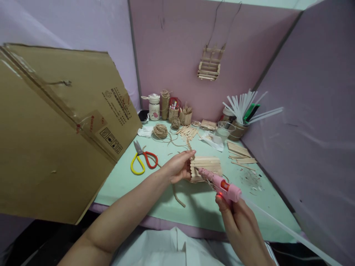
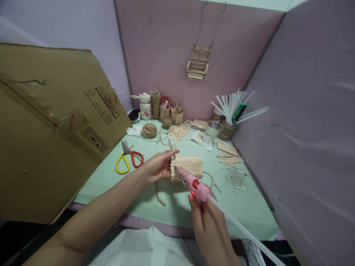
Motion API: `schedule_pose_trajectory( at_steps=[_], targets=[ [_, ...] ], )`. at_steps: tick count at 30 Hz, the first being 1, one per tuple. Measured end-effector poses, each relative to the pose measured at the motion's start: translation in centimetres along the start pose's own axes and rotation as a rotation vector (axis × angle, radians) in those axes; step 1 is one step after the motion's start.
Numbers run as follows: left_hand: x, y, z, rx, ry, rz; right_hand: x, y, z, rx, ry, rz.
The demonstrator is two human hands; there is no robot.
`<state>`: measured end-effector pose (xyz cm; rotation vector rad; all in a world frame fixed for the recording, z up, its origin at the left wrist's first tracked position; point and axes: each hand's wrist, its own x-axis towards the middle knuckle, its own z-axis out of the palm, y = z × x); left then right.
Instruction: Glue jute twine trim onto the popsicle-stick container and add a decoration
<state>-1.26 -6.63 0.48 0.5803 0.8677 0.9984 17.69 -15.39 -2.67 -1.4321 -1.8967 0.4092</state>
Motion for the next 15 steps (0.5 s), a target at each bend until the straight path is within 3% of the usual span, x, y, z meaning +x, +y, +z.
schedule_pose_trajectory(
  at_steps=[15],
  targets=[
    [0.23, 0.34, 0.08, -0.016, 0.019, -0.025, -0.33, 0.06, -0.29, -0.046, -0.012, -0.005]
  ],
)
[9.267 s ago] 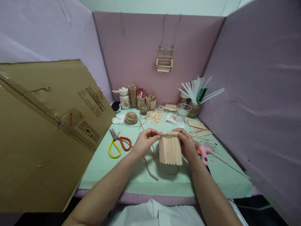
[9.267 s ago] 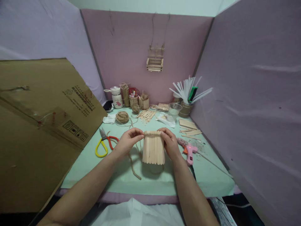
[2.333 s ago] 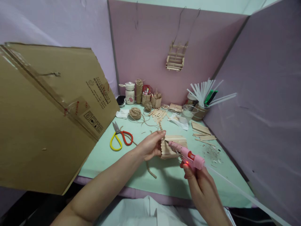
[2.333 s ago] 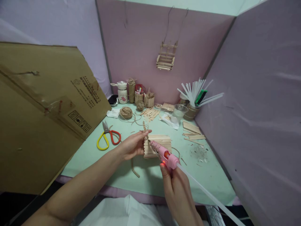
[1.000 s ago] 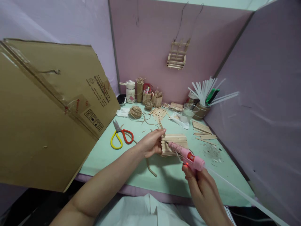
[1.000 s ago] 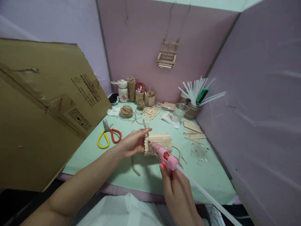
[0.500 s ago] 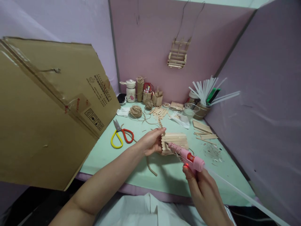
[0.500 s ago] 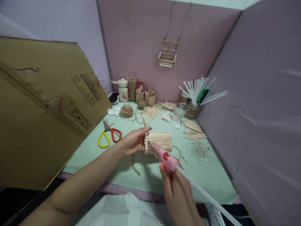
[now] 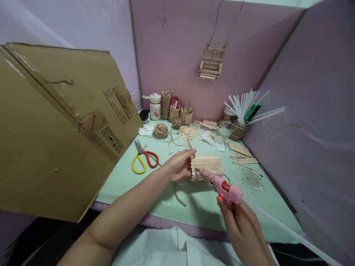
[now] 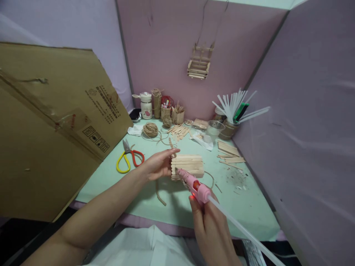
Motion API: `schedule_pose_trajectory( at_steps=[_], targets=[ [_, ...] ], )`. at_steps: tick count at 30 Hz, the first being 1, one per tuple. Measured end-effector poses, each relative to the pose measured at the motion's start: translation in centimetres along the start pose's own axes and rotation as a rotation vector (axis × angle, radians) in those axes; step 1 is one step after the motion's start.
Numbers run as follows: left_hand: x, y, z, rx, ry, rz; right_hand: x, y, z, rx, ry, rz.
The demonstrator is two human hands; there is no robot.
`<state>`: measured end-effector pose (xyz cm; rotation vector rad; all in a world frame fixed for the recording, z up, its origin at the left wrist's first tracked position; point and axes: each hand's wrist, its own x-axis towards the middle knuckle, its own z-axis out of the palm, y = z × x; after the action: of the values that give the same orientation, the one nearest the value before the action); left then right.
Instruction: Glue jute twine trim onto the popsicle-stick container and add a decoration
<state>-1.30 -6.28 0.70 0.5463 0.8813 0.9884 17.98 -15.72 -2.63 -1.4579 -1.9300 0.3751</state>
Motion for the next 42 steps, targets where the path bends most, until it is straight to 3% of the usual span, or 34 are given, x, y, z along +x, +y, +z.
schedule_pose_trajectory(
  at_steps=[42],
  targets=[
    [2.0, 0.4, -1.2, -0.058, -0.028, -0.073, -0.3, -0.3, -0.2, -0.021, 0.042, -0.076]
  ],
)
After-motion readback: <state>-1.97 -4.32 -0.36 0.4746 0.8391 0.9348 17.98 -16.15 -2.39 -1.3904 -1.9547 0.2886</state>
